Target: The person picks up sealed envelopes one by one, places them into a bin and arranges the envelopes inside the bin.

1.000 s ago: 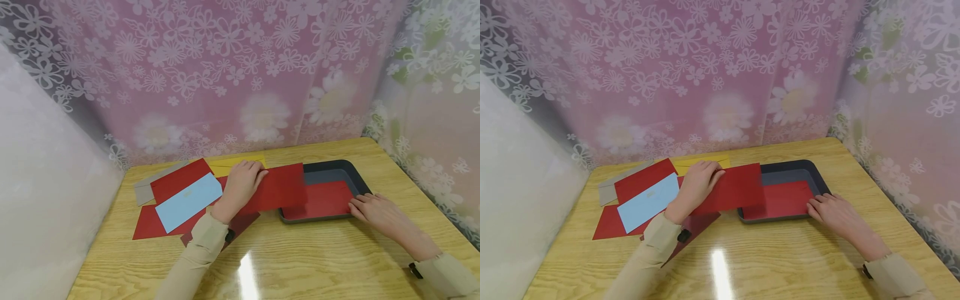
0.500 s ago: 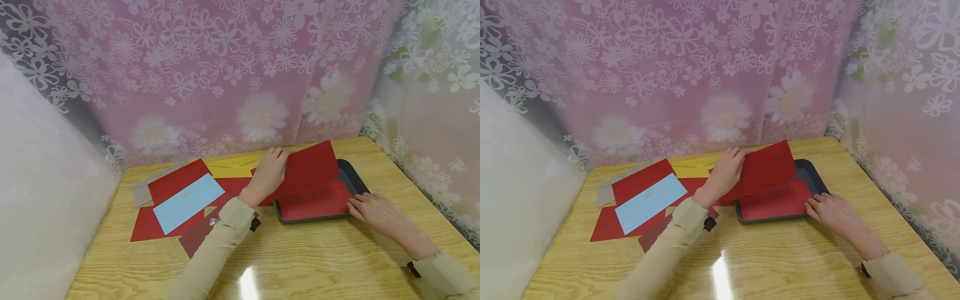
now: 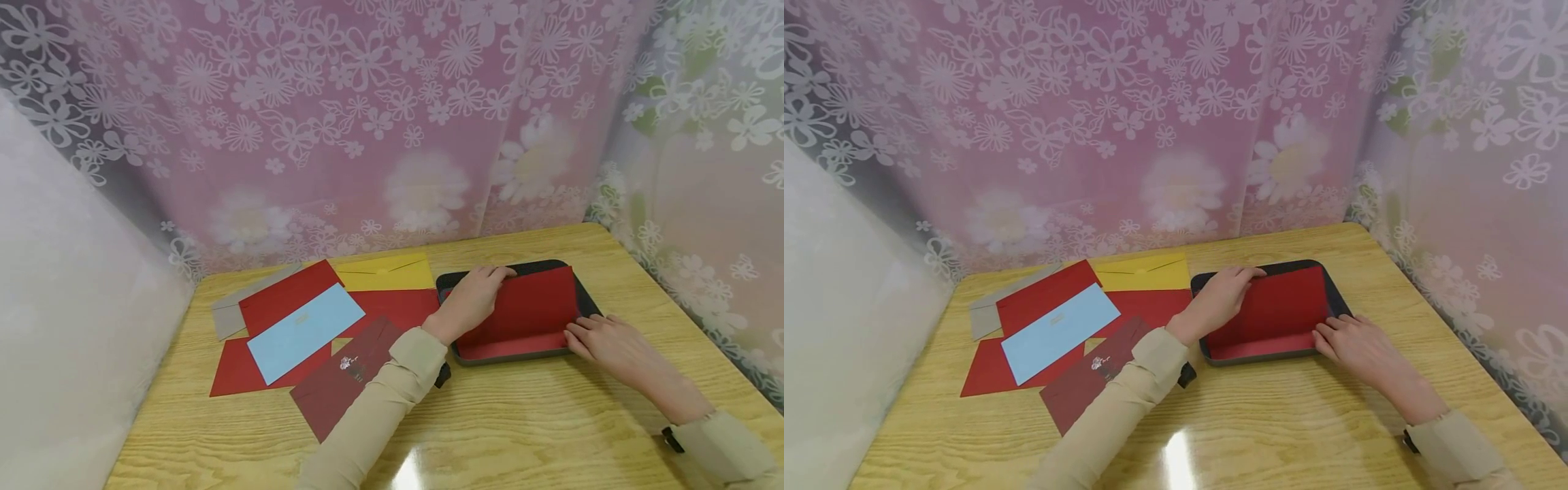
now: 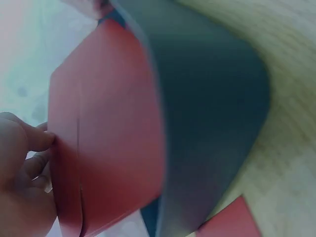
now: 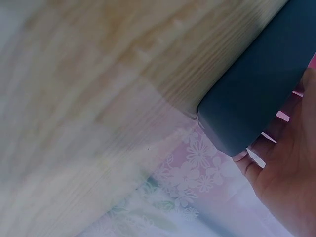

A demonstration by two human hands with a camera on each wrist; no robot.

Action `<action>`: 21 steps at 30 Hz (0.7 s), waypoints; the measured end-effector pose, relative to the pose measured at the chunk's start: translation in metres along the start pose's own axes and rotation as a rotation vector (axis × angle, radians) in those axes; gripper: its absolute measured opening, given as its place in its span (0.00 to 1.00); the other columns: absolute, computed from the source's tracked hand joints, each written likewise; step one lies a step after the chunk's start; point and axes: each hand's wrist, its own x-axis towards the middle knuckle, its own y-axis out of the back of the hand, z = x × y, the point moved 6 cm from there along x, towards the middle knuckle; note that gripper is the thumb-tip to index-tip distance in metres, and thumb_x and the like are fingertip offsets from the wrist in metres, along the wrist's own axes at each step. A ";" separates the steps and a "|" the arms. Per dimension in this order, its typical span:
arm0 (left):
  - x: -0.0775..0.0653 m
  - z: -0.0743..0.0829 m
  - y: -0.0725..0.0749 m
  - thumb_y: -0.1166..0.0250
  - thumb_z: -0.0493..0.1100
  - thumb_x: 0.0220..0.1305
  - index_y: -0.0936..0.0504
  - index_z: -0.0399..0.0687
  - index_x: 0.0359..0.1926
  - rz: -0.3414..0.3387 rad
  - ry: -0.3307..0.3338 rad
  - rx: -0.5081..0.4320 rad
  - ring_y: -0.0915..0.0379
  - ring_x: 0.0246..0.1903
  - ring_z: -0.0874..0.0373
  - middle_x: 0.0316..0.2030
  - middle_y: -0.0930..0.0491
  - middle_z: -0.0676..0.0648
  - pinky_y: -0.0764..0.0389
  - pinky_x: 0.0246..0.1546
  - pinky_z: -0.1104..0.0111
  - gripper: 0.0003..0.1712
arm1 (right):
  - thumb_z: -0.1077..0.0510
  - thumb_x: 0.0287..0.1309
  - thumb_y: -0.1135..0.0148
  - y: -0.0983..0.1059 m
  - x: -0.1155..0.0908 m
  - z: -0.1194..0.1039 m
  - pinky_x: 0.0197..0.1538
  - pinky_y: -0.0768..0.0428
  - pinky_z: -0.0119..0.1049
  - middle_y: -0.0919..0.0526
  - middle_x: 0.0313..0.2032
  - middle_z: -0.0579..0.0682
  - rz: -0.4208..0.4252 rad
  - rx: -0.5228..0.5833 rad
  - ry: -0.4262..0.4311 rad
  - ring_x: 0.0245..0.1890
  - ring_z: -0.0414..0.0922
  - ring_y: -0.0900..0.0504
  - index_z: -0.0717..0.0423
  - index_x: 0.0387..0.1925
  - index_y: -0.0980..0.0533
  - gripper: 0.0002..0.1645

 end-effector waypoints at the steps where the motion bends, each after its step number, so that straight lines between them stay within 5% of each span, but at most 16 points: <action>1: 0.000 0.000 -0.004 0.47 0.38 0.78 0.27 0.49 0.67 -0.018 0.004 -0.005 0.27 0.61 0.60 0.59 0.20 0.51 0.30 0.63 0.77 0.20 | 0.58 0.57 0.32 0.000 0.000 0.000 0.47 0.19 0.56 0.14 0.39 0.57 -0.005 0.001 -0.002 0.40 0.57 0.15 0.63 0.41 0.15 0.13; 9: -0.002 0.000 -0.025 0.47 0.43 0.80 0.24 0.53 0.67 -0.115 0.013 0.044 0.24 0.56 0.62 0.59 0.20 0.53 0.31 0.62 0.77 0.20 | 0.59 0.56 0.34 -0.001 0.001 0.000 0.46 0.18 0.55 0.14 0.39 0.57 -0.008 -0.018 0.020 0.39 0.56 0.16 0.63 0.41 0.16 0.13; 16: -0.010 -0.008 -0.029 0.45 0.49 0.78 0.29 0.58 0.73 -0.233 0.108 0.058 0.26 0.62 0.63 0.65 0.23 0.54 0.24 0.56 0.75 0.25 | 0.58 0.60 0.36 0.002 -0.001 -0.001 0.41 0.18 0.53 0.15 0.35 0.53 0.066 -0.039 0.075 0.34 0.54 0.17 0.61 0.39 0.16 0.10; 21: -0.017 -0.010 -0.013 0.43 0.48 0.77 0.18 0.55 0.62 -0.123 0.089 0.099 0.21 0.53 0.64 0.57 0.18 0.56 0.21 0.47 0.78 0.18 | 0.57 0.58 0.33 0.001 -0.001 0.000 0.41 0.19 0.53 0.16 0.34 0.52 0.071 -0.019 0.060 0.32 0.53 0.18 0.59 0.38 0.15 0.10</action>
